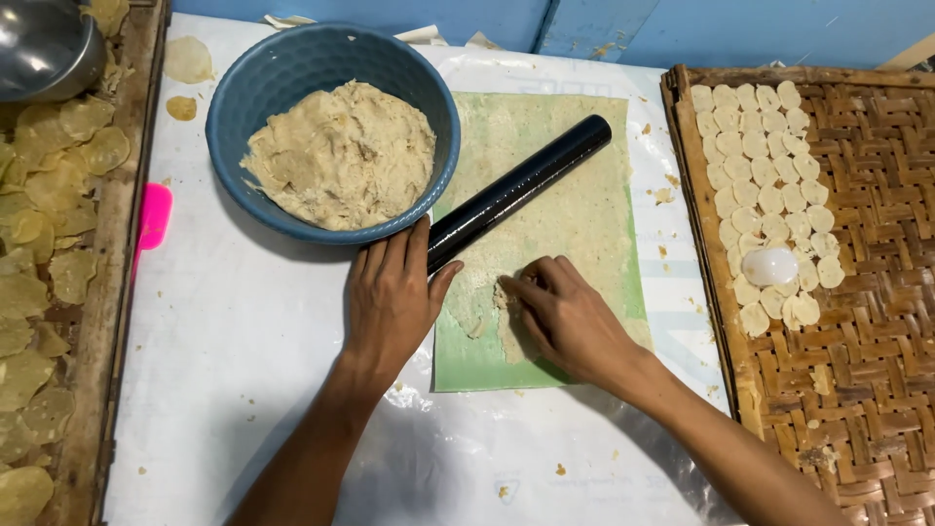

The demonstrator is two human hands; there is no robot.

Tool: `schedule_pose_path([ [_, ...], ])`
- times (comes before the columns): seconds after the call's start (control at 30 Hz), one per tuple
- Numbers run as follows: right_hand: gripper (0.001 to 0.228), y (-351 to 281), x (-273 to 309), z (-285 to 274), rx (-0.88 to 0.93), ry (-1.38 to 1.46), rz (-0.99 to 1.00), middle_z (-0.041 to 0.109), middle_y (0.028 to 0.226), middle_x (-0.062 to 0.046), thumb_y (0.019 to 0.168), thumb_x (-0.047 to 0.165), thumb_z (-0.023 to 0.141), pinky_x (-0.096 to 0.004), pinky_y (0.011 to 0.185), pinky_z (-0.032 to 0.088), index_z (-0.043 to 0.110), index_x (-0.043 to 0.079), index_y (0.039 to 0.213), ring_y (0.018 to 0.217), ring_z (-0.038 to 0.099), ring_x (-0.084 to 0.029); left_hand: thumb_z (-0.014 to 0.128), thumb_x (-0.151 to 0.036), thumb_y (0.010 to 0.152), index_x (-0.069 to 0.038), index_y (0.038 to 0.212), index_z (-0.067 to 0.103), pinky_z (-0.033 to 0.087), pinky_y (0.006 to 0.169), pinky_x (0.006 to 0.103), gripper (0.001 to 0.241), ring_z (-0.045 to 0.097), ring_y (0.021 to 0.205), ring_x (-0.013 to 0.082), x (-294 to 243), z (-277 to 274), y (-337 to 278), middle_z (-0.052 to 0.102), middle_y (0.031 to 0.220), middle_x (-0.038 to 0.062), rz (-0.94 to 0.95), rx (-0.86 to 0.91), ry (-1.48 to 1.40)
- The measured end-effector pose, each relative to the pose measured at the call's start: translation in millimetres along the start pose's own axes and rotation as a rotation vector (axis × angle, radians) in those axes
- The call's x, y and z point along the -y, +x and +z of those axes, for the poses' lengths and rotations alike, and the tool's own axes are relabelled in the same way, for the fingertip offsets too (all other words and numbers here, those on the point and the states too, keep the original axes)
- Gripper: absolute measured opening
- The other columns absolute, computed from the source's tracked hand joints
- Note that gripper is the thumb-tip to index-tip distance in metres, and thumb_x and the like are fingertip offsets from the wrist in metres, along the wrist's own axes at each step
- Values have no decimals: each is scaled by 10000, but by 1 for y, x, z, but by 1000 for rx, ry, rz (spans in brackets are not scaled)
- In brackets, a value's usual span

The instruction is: Rolling out dough on a mat and arranging small dough circles onto a woven tray.

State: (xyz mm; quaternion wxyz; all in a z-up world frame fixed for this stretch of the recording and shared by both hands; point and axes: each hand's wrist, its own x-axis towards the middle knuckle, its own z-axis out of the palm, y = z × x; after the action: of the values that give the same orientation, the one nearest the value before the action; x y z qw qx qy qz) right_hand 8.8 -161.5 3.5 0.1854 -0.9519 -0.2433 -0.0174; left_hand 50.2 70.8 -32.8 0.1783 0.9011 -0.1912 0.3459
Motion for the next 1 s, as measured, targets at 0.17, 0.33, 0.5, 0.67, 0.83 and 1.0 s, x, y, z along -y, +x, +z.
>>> schedule_pose_path([
  [0.17,587,-25,29,-9,-52,-94,-194,580,1184,-200,966,433,559,-421,858,548,559,76,1433,1024,589,-329,723,-378,957,23,1235,682,532,781,368,489,668,872,269,-1,-9,5,698,1022,141,39,21,-20],
  [0.33,521,-41,45,1,-22,-215,-464,622,1185,-127,1001,364,627,-342,834,532,572,101,1447,924,584,-221,806,-278,897,62,1238,672,535,795,350,500,643,857,231,-11,-28,13,716,1046,143,52,56,-94],
  [0.5,529,-51,38,-3,-19,-409,-554,564,1276,-120,938,104,608,-274,790,490,561,46,1462,873,515,-177,811,-219,885,74,1254,656,541,864,383,496,653,917,255,-12,-32,16,727,1099,180,100,74,-353],
  [0.67,533,-81,25,-7,-5,-269,-439,594,1252,-125,969,273,616,-315,798,510,557,75,1461,880,546,-195,801,-233,870,29,1246,657,475,931,409,480,626,977,261,-24,-45,21,720,1098,135,177,209,-475],
  [0.83,674,-99,-6,-2,-99,-94,-263,648,1219,-128,985,605,506,-323,843,553,581,87,1409,984,593,-214,800,-212,854,24,1242,659,440,982,444,475,615,976,263,-32,-35,18,707,1081,119,250,279,-512],
  [1.0,289,-54,-25,-3,-300,-62,-191,666,976,-116,979,309,653,-383,693,534,738,102,1162,820,623,-294,808,-332,906,9,1241,691,531,890,466,492,658,951,355,-12,1,3,718,1045,151,53,6,-597],
])
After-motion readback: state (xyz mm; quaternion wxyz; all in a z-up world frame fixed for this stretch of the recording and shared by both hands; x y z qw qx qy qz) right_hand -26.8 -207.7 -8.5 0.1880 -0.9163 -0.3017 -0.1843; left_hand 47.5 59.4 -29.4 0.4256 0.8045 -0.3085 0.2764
